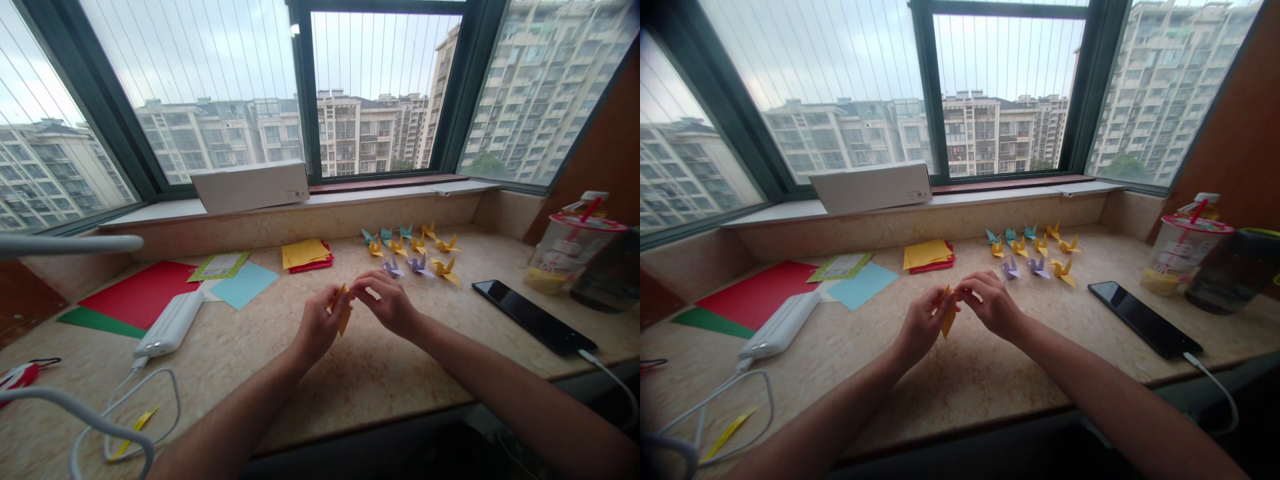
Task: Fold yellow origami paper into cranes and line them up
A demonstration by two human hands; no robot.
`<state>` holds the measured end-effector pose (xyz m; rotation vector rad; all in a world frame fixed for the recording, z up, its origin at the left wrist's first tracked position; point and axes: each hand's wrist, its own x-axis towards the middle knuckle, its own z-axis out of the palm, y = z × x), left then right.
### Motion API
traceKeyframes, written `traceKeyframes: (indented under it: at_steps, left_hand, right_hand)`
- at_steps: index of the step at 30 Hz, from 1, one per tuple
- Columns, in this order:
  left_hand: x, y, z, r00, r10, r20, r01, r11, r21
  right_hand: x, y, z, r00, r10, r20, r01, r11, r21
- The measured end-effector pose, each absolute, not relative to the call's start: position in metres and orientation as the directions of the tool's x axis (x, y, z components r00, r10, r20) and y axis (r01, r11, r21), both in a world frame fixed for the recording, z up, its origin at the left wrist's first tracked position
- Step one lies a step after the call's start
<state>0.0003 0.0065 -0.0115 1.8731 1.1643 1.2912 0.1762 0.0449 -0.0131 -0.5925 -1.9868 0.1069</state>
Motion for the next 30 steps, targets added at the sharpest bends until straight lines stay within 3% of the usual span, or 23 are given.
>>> traceKeyframes:
  at_steps: [18,30]
  left_hand:
    - [0.0024,0.0047,-0.0108,0.101,0.890,0.445,0.236,-0.456,0.858]
    - [0.0005,0.0090,-0.0154,0.015,0.915,0.402,0.200,-0.397,0.896]
  right_hand:
    - [0.1731,0.0415,-0.0112,-0.378,0.477,0.793,0.359,0.865,-0.350]
    - [0.1689,0.0396,-0.0087,-0.293,0.689,0.663,0.310,0.725,-0.615]
